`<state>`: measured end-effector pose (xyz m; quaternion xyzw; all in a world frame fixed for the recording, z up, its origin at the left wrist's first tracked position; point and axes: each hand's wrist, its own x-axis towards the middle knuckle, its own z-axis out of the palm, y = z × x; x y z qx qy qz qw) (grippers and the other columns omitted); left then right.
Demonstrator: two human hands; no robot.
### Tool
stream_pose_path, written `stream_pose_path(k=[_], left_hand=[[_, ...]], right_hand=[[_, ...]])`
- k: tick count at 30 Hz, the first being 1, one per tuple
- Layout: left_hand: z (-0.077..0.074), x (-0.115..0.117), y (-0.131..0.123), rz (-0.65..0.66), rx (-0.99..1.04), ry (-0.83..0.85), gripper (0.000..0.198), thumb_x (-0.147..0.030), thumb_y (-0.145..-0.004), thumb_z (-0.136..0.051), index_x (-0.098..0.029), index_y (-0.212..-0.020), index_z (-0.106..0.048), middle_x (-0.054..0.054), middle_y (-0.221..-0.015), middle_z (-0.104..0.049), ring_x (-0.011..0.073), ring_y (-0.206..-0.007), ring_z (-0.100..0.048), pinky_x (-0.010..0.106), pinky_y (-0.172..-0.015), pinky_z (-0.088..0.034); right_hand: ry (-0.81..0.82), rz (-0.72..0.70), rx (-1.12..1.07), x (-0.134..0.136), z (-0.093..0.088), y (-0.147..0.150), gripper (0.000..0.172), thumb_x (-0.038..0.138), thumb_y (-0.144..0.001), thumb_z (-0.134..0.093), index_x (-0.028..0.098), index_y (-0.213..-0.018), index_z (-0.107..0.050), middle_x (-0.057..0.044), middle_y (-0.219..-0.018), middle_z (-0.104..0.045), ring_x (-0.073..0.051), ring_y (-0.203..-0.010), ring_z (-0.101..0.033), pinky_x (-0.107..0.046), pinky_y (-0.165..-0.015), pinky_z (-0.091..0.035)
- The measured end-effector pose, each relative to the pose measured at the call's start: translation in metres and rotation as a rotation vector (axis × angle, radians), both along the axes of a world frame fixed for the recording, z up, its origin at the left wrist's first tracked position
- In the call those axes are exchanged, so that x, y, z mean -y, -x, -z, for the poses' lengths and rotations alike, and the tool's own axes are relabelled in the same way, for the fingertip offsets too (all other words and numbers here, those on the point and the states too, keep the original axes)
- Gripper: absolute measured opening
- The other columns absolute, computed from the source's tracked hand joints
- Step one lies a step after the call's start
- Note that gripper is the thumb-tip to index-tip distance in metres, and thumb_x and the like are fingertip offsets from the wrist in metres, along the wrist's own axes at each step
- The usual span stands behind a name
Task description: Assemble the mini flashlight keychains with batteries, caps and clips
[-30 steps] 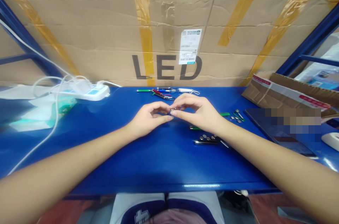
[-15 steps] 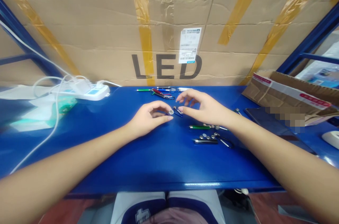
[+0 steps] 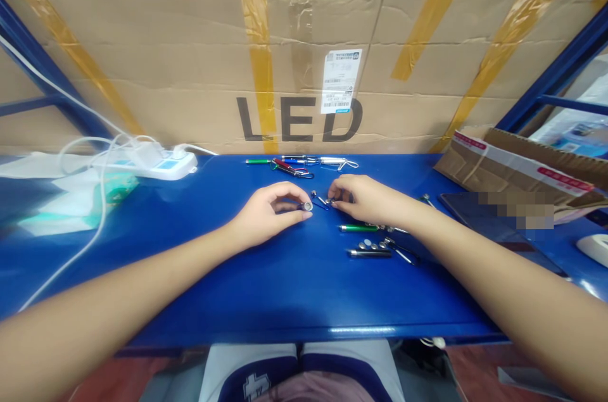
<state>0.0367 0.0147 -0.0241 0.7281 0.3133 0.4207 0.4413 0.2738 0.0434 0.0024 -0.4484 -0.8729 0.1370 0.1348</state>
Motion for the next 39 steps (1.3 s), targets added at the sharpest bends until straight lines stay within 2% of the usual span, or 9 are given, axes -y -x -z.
stream_pose_path(k=[3, 15, 19, 25, 31, 39], left_hand=[[-0.001, 0.001, 0.0, 0.003, -0.008, 0.008, 0.021, -0.028, -0.077, -0.077, -0.015, -0.09, -0.068, 0.007, -0.1, -0.067, 0.0178, -0.095, -0.065, 0.037, -0.093, -0.056], [-0.002, 0.001, -0.001, 0.003, -0.034, -0.004, 0.021, -0.028, -0.077, -0.077, -0.014, -0.091, -0.069, 0.008, -0.101, -0.067, 0.0186, -0.095, -0.065, 0.038, -0.093, -0.057], [-0.001, 0.001, 0.0, 0.003, -0.015, -0.002, 0.021, -0.027, -0.077, -0.077, -0.014, -0.09, -0.068, 0.007, -0.099, -0.067, 0.0179, -0.094, -0.065, 0.037, -0.092, -0.057], [-0.001, 0.001, 0.0, 0.026, 0.019, 0.033, 0.022, -0.027, -0.076, -0.078, -0.015, -0.09, -0.068, 0.006, -0.098, -0.067, 0.0178, -0.094, -0.066, 0.037, -0.091, -0.057], [0.0, 0.0, 0.0, 0.008, -0.02, 0.09, 0.028, -0.032, -0.073, -0.081, -0.015, -0.092, -0.068, 0.007, -0.095, -0.068, 0.0202, -0.094, -0.066, 0.039, -0.088, -0.058], [0.002, -0.001, 0.001, 0.006, -0.051, 0.082, 0.033, -0.032, -0.073, -0.081, -0.014, -0.096, -0.067, 0.007, -0.096, -0.067, 0.018, -0.09, -0.065, 0.037, -0.087, -0.057]], right_hand=[[0.03, 0.042, -0.004, 0.001, -0.002, 0.0, 0.012, 0.011, -0.081, -0.062, 0.017, -0.087, -0.07, -0.007, -0.082, -0.073, -0.018, -0.07, -0.064, -0.03, -0.064, -0.049], [0.0, 0.055, -0.058, 0.0, 0.0, -0.001, 0.008, 0.01, -0.078, -0.06, 0.017, -0.083, -0.063, -0.006, -0.078, -0.07, -0.016, -0.066, -0.062, -0.027, -0.061, -0.047], [0.039, 0.043, -0.262, 0.005, -0.005, 0.004, 0.006, 0.014, -0.077, -0.06, 0.017, -0.082, -0.061, -0.002, -0.074, -0.066, -0.014, -0.065, -0.06, -0.027, -0.062, -0.048], [0.26, -0.048, -0.684, 0.016, -0.014, 0.014, 0.009, 0.02, -0.076, -0.065, 0.017, -0.083, -0.065, -0.001, -0.072, -0.067, -0.014, -0.066, -0.064, -0.03, -0.067, -0.054], [0.311, -0.052, -0.765, 0.027, -0.022, 0.018, 0.016, 0.027, -0.076, -0.073, 0.017, -0.087, -0.075, -0.004, -0.076, -0.075, -0.018, -0.074, -0.071, -0.034, -0.075, -0.058], [0.37, -0.063, -0.874, 0.029, -0.019, 0.02, 0.023, 0.03, -0.075, -0.079, 0.016, -0.093, -0.076, -0.005, -0.08, -0.076, -0.018, -0.074, -0.072, -0.036, -0.077, -0.06]])
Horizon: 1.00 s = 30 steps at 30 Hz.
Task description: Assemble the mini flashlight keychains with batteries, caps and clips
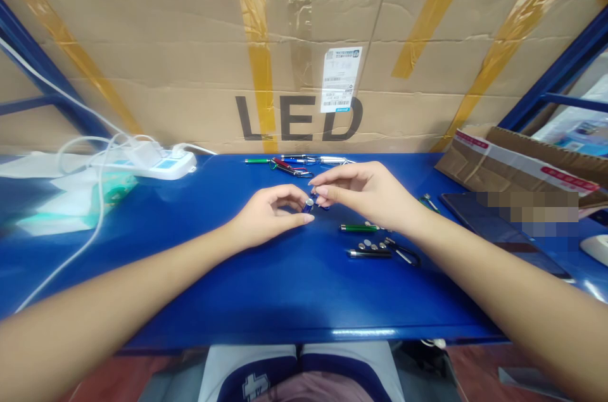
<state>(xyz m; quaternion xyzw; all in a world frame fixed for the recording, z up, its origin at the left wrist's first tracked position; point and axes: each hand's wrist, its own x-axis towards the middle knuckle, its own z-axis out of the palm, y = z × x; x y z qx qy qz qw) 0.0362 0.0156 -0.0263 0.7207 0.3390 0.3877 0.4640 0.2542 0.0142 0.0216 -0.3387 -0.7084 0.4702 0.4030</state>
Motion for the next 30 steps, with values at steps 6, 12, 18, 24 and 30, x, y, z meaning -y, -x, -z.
stream_pose_path(k=[6, 12, 18, 24, 30], left_hand=[[-0.001, 0.0, 0.0, 0.01, 0.008, -0.001, 0.031, -0.032, -0.072, -0.082, -0.015, -0.093, -0.066, 0.006, -0.094, -0.067, 0.0189, -0.09, -0.066, 0.038, -0.087, -0.058], [0.0, 0.001, 0.0, 0.041, 0.037, 0.009, 0.031, -0.029, -0.072, -0.082, -0.015, -0.094, -0.066, 0.005, -0.093, -0.067, 0.0178, -0.09, -0.066, 0.037, -0.088, -0.057], [0.0, 0.002, -0.001, 0.041, 0.047, 0.031, 0.032, -0.029, -0.071, -0.083, -0.014, -0.093, -0.065, 0.005, -0.092, -0.066, 0.0189, -0.091, -0.067, 0.038, -0.089, -0.058], [-0.001, 0.003, -0.001, 0.069, 0.062, 0.046, 0.031, -0.027, -0.072, -0.083, -0.014, -0.094, -0.066, 0.004, -0.091, -0.067, 0.0177, -0.091, -0.068, 0.035, -0.088, -0.058], [-0.001, 0.001, 0.0, 0.08, 0.087, 0.041, 0.03, -0.025, -0.072, -0.083, -0.015, -0.095, -0.067, 0.003, -0.094, -0.069, 0.0172, -0.093, -0.069, 0.034, -0.09, -0.058]], right_hand=[[0.023, -0.001, -0.014, 0.004, -0.002, 0.004, 0.025, 0.034, -0.076, -0.079, 0.017, -0.093, -0.076, -0.003, -0.076, -0.073, -0.016, -0.07, -0.069, -0.035, -0.075, -0.06], [0.067, -0.07, -0.029, 0.008, -0.003, 0.007, 0.025, 0.036, -0.076, -0.078, 0.017, -0.092, -0.072, -0.003, -0.079, -0.072, -0.015, -0.069, -0.068, -0.033, -0.072, -0.06], [0.045, -0.054, 0.107, 0.011, -0.001, 0.008, 0.026, 0.038, -0.082, -0.073, 0.017, -0.095, -0.065, 0.007, -0.051, -0.052, -0.008, -0.04, -0.047, -0.021, -0.042, -0.039], [0.079, -0.088, 0.063, 0.006, 0.009, 0.009, 0.029, 0.042, -0.08, -0.076, 0.017, -0.093, -0.068, 0.006, -0.057, -0.05, -0.006, -0.045, -0.035, -0.021, -0.042, -0.026], [0.121, -0.162, 0.029, 0.004, 0.013, 0.009, 0.029, 0.042, -0.079, -0.077, 0.018, -0.094, -0.068, 0.004, -0.068, -0.054, -0.007, -0.053, -0.037, -0.022, -0.047, -0.028]])
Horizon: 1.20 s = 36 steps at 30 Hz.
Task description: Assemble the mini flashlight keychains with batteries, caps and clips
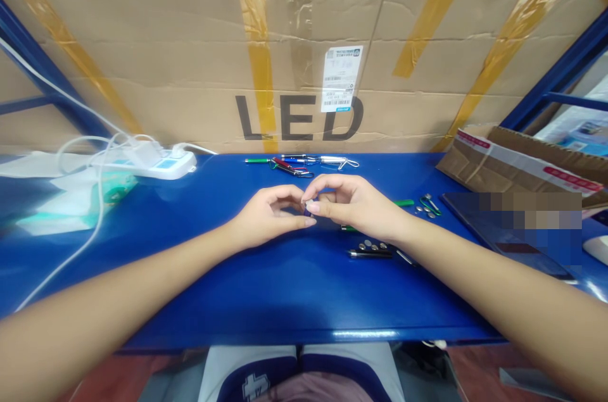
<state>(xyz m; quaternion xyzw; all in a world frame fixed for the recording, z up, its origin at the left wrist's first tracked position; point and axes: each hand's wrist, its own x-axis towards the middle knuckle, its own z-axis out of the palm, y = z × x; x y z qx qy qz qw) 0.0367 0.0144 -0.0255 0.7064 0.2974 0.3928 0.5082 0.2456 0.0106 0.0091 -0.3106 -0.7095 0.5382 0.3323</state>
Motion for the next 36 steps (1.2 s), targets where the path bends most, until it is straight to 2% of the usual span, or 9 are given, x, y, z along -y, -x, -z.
stream_pose_path(k=[5, 7, 10, 13, 17, 21, 27, 32, 36], left_hand=[[0.0, -0.001, 0.0, 0.014, 0.009, 0.009, 0.029, -0.024, -0.071, -0.083, -0.014, -0.093, -0.066, 0.003, -0.094, -0.069, 0.0178, -0.093, -0.069, 0.035, -0.09, -0.058], [0.0, -0.001, 0.0, 0.007, 0.007, 0.009, 0.029, -0.025, -0.072, -0.083, -0.014, -0.093, -0.067, 0.003, -0.094, -0.069, 0.0174, -0.092, -0.069, 0.035, -0.089, -0.059], [-0.001, 0.001, 0.0, -0.027, -0.018, -0.014, 0.026, -0.026, -0.073, -0.082, -0.014, -0.091, -0.067, 0.003, -0.094, -0.067, 0.0164, -0.09, -0.067, 0.033, -0.086, -0.06], [-0.003, 0.002, 0.0, -0.041, -0.059, -0.075, 0.024, -0.027, -0.073, -0.081, -0.015, -0.089, -0.067, 0.005, -0.095, -0.065, 0.0169, -0.091, -0.066, 0.032, -0.084, -0.06], [-0.004, 0.003, 0.001, -0.044, -0.113, -0.132, 0.022, -0.029, -0.076, -0.079, -0.015, -0.089, -0.068, 0.007, -0.1, -0.064, 0.018, -0.093, -0.065, 0.032, -0.083, -0.059], [-0.002, 0.001, 0.001, -0.099, -0.143, -0.112, 0.024, -0.031, -0.076, -0.079, -0.016, -0.09, -0.067, 0.007, -0.1, -0.065, 0.0177, -0.092, -0.065, 0.031, -0.082, -0.058], [-0.001, 0.0, 0.001, -0.149, -0.128, -0.092, 0.027, -0.032, -0.074, -0.08, -0.016, -0.091, -0.066, 0.007, -0.099, -0.067, 0.0179, -0.091, -0.065, 0.032, -0.081, -0.057], [0.0, -0.002, 0.001, -0.171, -0.097, -0.075, 0.03, -0.031, -0.071, -0.081, -0.015, -0.091, -0.066, 0.006, -0.096, -0.068, 0.017, -0.089, -0.065, 0.033, -0.085, -0.055], [-0.001, -0.004, 0.001, -0.184, -0.084, -0.06, 0.032, -0.031, -0.07, -0.083, -0.014, -0.09, -0.066, 0.005, -0.093, -0.068, 0.0166, -0.087, -0.065, 0.034, -0.086, -0.054]], right_hand=[[-0.03, -0.04, 0.006, -0.001, 0.001, 0.001, 0.03, 0.041, -0.078, -0.078, 0.017, -0.093, -0.069, 0.001, -0.077, -0.057, -0.008, -0.059, -0.041, -0.023, -0.052, -0.033], [-0.041, -0.059, 0.027, -0.003, 0.001, -0.001, 0.034, 0.039, -0.077, -0.079, 0.018, -0.1, -0.068, 0.002, -0.078, -0.057, -0.007, -0.057, -0.039, -0.023, -0.052, -0.034], [-0.096, -0.071, 0.057, -0.008, -0.001, -0.007, 0.048, 0.033, -0.072, -0.081, 0.022, -0.115, -0.063, -0.001, -0.095, -0.06, -0.009, -0.064, -0.048, -0.024, -0.057, -0.043], [-0.192, 0.059, 0.105, -0.015, -0.005, -0.015, 0.04, 0.03, -0.078, -0.074, 0.023, -0.115, -0.062, -0.003, -0.105, -0.061, -0.012, -0.074, -0.057, -0.028, -0.068, -0.049], [-0.349, 0.282, 0.464, -0.026, -0.008, -0.025, 0.015, 0.019, -0.083, -0.062, 0.018, -0.097, -0.068, -0.004, -0.092, -0.068, -0.014, -0.069, -0.058, -0.03, -0.069, -0.049], [-0.429, 0.232, 0.729, -0.035, 0.0, -0.03, 0.017, 0.015, -0.082, -0.063, 0.016, -0.098, -0.068, -0.006, -0.093, -0.07, -0.015, -0.071, -0.059, -0.028, -0.069, -0.048], [-0.451, 0.138, 0.744, -0.037, 0.009, -0.027, 0.014, 0.022, -0.085, -0.063, 0.017, -0.097, -0.067, -0.005, -0.093, -0.07, -0.014, -0.072, -0.06, -0.026, -0.068, -0.047], [-0.407, 0.145, 0.757, -0.036, 0.007, -0.025, 0.011, 0.015, -0.087, -0.057, 0.016, -0.092, -0.067, -0.004, -0.082, -0.07, -0.014, -0.069, -0.061, -0.026, -0.066, -0.047], [-0.347, 0.183, 0.764, -0.035, 0.007, -0.024, 0.01, 0.015, -0.087, -0.059, 0.015, -0.091, -0.068, -0.006, -0.084, -0.072, -0.015, -0.07, -0.063, -0.026, -0.066, -0.048]])
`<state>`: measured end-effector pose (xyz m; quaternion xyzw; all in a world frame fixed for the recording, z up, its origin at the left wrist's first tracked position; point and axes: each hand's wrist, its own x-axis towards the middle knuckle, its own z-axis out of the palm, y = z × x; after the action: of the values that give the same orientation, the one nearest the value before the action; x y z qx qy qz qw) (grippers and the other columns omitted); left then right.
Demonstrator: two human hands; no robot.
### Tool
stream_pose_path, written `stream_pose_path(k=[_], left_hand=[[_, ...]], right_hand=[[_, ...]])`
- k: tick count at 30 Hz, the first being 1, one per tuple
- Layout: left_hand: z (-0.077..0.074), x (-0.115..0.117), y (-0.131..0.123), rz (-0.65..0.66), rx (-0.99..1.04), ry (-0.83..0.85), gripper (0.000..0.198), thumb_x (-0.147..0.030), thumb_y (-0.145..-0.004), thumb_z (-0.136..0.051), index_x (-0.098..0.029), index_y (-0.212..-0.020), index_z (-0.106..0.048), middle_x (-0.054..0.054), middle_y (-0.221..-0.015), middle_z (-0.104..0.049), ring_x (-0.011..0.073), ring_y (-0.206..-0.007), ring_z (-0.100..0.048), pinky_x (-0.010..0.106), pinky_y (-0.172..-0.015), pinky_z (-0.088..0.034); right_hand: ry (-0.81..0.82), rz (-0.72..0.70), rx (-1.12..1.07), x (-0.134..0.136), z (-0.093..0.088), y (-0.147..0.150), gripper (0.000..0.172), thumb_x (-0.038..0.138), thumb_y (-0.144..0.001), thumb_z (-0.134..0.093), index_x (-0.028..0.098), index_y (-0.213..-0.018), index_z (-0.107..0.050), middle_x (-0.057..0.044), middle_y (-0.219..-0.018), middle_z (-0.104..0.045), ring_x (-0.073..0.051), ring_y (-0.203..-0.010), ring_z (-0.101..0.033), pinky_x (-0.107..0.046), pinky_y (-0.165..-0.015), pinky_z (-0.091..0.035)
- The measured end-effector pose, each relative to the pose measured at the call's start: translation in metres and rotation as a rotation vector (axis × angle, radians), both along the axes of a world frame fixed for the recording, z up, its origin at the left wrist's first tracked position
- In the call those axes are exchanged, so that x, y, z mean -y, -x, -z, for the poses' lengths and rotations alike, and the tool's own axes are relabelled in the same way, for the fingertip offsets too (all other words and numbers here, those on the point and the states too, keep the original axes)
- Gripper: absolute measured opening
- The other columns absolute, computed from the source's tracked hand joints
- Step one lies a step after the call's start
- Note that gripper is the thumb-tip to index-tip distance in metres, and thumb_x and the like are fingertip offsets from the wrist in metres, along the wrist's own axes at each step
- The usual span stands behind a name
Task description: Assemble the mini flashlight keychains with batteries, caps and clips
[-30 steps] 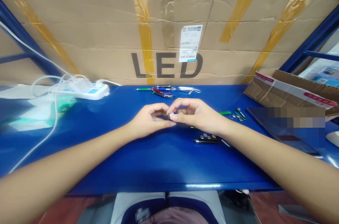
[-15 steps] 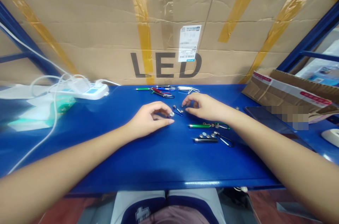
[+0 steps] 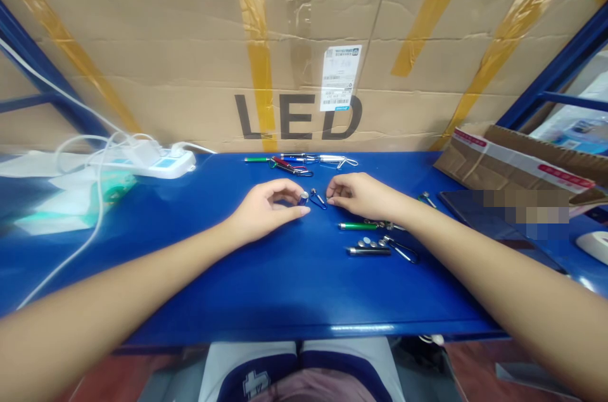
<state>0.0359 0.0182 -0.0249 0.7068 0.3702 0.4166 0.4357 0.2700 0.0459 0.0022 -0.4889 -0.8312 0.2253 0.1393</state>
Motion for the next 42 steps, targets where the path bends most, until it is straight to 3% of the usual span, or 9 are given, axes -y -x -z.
stream_pose_path(k=[10, 20, 28, 42], left_hand=[[-0.001, -0.001, -0.001, -0.004, 0.011, 0.02, 0.033, -0.032, -0.068, -0.084, -0.014, -0.089, -0.065, 0.006, -0.093, -0.067, 0.0168, -0.087, -0.065, 0.035, -0.086, -0.054], [-0.002, 0.0, -0.001, -0.006, 0.005, 0.01, 0.033, -0.033, -0.068, -0.083, -0.014, -0.089, -0.065, 0.006, -0.093, -0.068, 0.0174, -0.086, -0.066, 0.036, -0.087, -0.054], [-0.002, 0.0, -0.001, -0.006, -0.005, 0.004, 0.033, -0.033, -0.069, -0.083, -0.015, -0.09, -0.066, 0.006, -0.094, -0.069, 0.0174, -0.086, -0.066, 0.036, -0.087, -0.054], [-0.001, 0.0, 0.0, 0.01, -0.004, 0.008, 0.033, -0.033, -0.07, -0.083, -0.015, -0.09, -0.065, 0.006, -0.095, -0.069, 0.0173, -0.087, -0.065, 0.035, -0.085, -0.055]], right_hand=[[-0.001, 0.027, 0.032, 0.001, -0.002, 0.0, 0.01, 0.011, -0.087, -0.059, 0.015, -0.089, -0.068, -0.007, -0.084, -0.073, -0.016, -0.071, -0.066, -0.025, -0.066, -0.049], [-0.08, 0.011, 0.043, 0.0, -0.001, -0.001, 0.006, 0.021, -0.086, -0.065, 0.016, -0.085, -0.068, -0.006, -0.081, -0.073, -0.016, -0.069, -0.063, -0.028, -0.064, -0.047], [0.072, -0.053, -0.027, -0.001, -0.006, -0.008, 0.011, 0.017, -0.086, -0.063, 0.015, -0.093, -0.07, -0.007, -0.082, -0.075, -0.017, -0.071, -0.068, -0.027, -0.065, -0.051], [-0.138, -0.098, 0.044, -0.003, -0.001, -0.009, 0.007, 0.017, -0.085, -0.06, 0.016, -0.087, -0.066, -0.005, -0.08, -0.07, -0.015, -0.068, -0.062, -0.027, -0.064, -0.047]])
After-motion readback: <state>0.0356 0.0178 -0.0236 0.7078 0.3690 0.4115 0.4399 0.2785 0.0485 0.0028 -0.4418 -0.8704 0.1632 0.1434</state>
